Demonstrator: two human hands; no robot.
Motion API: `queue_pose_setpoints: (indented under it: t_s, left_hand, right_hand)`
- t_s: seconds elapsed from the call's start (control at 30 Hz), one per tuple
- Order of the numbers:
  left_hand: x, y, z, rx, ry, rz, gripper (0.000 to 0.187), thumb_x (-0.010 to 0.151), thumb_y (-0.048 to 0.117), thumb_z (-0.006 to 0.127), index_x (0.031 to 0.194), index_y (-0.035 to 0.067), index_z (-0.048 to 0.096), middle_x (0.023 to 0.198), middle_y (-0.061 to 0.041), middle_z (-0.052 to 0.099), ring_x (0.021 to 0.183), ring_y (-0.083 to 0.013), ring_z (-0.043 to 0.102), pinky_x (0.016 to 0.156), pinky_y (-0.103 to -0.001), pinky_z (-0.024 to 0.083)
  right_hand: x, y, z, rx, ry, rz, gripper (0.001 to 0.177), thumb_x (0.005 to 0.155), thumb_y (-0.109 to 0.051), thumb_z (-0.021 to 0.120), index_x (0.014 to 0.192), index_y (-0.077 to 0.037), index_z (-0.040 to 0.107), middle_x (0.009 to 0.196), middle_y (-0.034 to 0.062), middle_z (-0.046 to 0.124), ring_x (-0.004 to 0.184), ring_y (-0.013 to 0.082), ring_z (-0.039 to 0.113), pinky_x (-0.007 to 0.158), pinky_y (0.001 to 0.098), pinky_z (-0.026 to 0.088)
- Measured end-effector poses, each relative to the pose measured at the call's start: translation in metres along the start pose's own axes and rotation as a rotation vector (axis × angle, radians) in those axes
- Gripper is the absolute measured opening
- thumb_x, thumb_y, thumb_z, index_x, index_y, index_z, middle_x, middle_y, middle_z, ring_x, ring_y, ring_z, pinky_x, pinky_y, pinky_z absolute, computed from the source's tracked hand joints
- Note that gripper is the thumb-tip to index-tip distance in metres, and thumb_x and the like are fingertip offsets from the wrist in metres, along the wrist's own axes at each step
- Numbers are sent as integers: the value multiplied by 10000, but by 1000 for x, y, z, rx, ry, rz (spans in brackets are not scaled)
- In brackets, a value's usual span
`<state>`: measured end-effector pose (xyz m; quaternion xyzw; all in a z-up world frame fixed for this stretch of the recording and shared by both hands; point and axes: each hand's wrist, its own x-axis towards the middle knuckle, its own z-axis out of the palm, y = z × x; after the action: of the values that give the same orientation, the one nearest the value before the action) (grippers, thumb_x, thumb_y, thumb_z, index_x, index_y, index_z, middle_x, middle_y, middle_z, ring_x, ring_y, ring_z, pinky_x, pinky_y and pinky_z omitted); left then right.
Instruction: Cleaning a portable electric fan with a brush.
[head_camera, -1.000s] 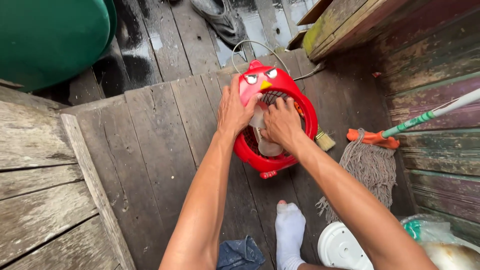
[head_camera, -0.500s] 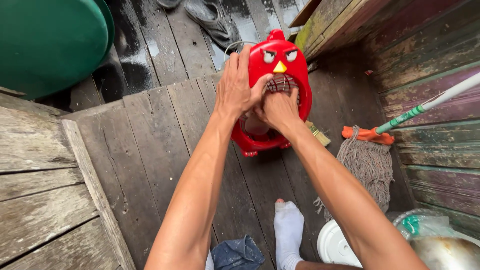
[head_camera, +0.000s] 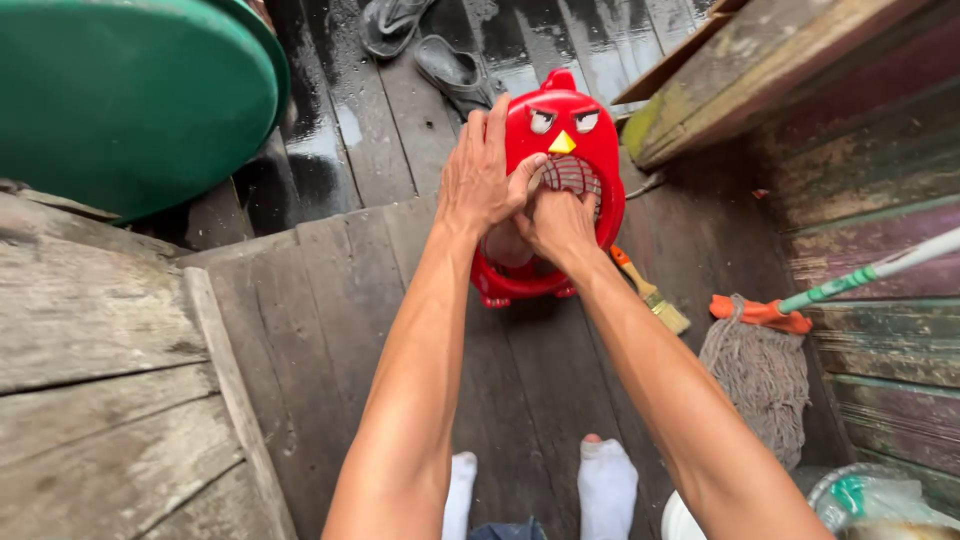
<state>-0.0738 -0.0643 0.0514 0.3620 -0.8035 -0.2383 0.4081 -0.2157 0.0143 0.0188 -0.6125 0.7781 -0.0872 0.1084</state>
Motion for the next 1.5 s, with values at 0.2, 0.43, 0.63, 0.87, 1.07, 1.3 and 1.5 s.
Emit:
queue_pose_setpoints:
  t_s: [0.2, 0.43, 0.63, 0.87, 1.07, 1.3, 1.5]
  left_hand:
    - [10, -50, -8, -10, 155, -31, 885, 837, 489, 823, 1438, -10, 407, 1238, -240, 550, 1117, -433, 586, 900, -487, 531]
    - [38, -59, -11, -128, 75, -113, 823, 792, 550, 832, 1310, -2, 510, 1180, -196, 611, 1090, -404, 641, 873, -482, 553]
    - [62, -23, -23, -54, -14, -149, 897, 712, 687, 804, 1178, -32, 537, 1086, -202, 655, 1009, -383, 669, 794, -499, 565]
    - [71, -29, 1, 45, 6, -202, 937, 657, 804, 753, 1067, -16, 559, 1024, -182, 679, 988, -353, 669, 732, -482, 573]
    - [77, -38, 10, -46, 60, -173, 906, 621, 781, 796, 1020, 1, 567, 1014, -169, 673, 965, -356, 675, 734, -473, 568]
    - [79, -42, 1, -63, 29, -346, 919, 641, 762, 826, 1043, -12, 536, 1015, -185, 661, 937, -371, 687, 765, -485, 563]
    - [87, -36, 15, -7, 58, -193, 871, 720, 747, 835, 1061, 6, 531, 1056, -180, 666, 1015, -403, 667, 752, -510, 553]
  right_hand:
    - [41, -30, 1, -108, -2, -16, 381, 873, -472, 700, 947, -103, 759, 850, 185, 750, 850, 413, 699, 974, 726, 322]
    - [49, -20, 18, -159, 53, 3, 441, 873, -481, 702, 993, -57, 729, 928, 184, 740, 903, 422, 679, 850, 652, 440]
    - [52, -25, -2, -199, -23, 91, 422, 899, -502, 629, 1004, -115, 761, 928, 173, 751, 923, 382, 700, 958, 652, 414]
    - [60, -7, 16, -67, 11, 181, 493, 882, -518, 597, 1022, -75, 762, 948, 246, 732, 934, 437, 692, 870, 600, 487]
    - [47, -21, 9, 132, 180, 386, 500, 947, -482, 570, 1025, -18, 740, 904, 323, 693, 892, 492, 670, 833, 582, 508]
    - [28, -61, -48, 169, 401, 46, 372, 859, -381, 613, 868, -23, 716, 784, 264, 694, 772, 458, 691, 784, 582, 508]
    - [17, 0, -41, -177, 444, -1, 400, 889, -403, 690, 914, -4, 694, 888, 206, 697, 926, 391, 642, 862, 537, 415]
